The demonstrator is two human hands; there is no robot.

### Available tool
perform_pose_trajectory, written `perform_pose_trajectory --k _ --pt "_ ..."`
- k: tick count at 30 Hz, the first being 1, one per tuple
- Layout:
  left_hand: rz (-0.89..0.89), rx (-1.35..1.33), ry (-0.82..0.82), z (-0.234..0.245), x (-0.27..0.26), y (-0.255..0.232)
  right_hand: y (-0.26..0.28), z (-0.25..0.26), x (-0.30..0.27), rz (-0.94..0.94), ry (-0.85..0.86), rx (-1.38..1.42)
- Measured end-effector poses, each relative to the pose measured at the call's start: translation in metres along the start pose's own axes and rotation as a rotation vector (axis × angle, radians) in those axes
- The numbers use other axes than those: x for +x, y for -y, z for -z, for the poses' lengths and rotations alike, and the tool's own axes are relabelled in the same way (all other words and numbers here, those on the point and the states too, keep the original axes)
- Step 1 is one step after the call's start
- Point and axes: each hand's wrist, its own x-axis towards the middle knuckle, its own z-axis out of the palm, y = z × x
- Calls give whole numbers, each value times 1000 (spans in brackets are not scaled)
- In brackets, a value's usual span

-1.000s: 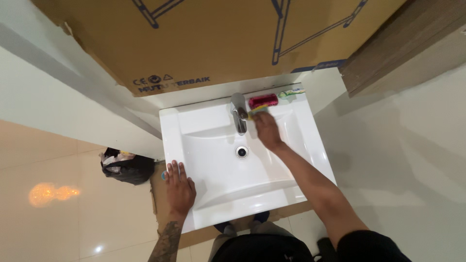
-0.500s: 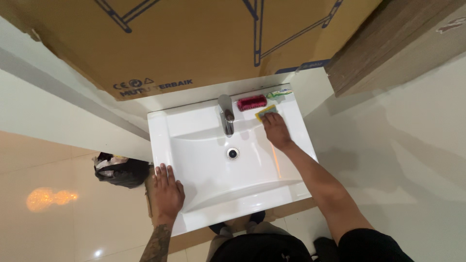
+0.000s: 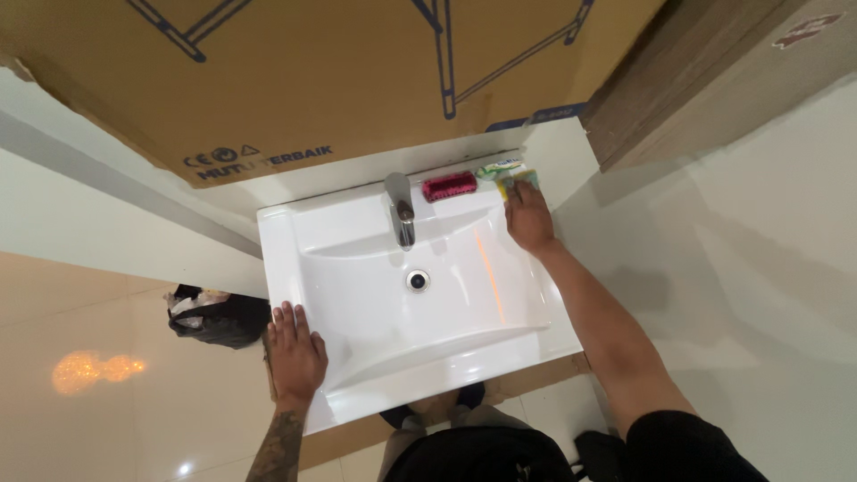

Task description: The person wipes the surfaces and edges of a white ceramic sink and its chrome faucet using a yellow sponge.

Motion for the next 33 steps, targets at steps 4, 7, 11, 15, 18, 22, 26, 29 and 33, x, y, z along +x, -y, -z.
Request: perform_pose_trajectory --k 4,7,11,15,18,22,26,29,33 --pt "24 -20 18 -5 -2 2 -23 -10 6 35 57 69" --pt "29 -20 37 -12 -3 6 -34 -11 2 73 102 104" --pt "26 24 55 -20 -6 9 -35 1 -14 50 171 189" --pt "30 28 58 -28 -8 11 -28 21 -45 78 161 195" --pt "30 91 80 -35 -9 14 -24 35 -75 79 205 172" --pt "17 117 126 -39 -7 20 -13 52 -114 64 215 115" --pt "-15 54 139 -37 -10 26 3 74 -150 33 236 87" --pt "-62 25 149 -35 -10 33 16 89 -176 11 224 63" --pt "-120 -22 134 -31 -12 39 35 111 -209 -5 198 56"
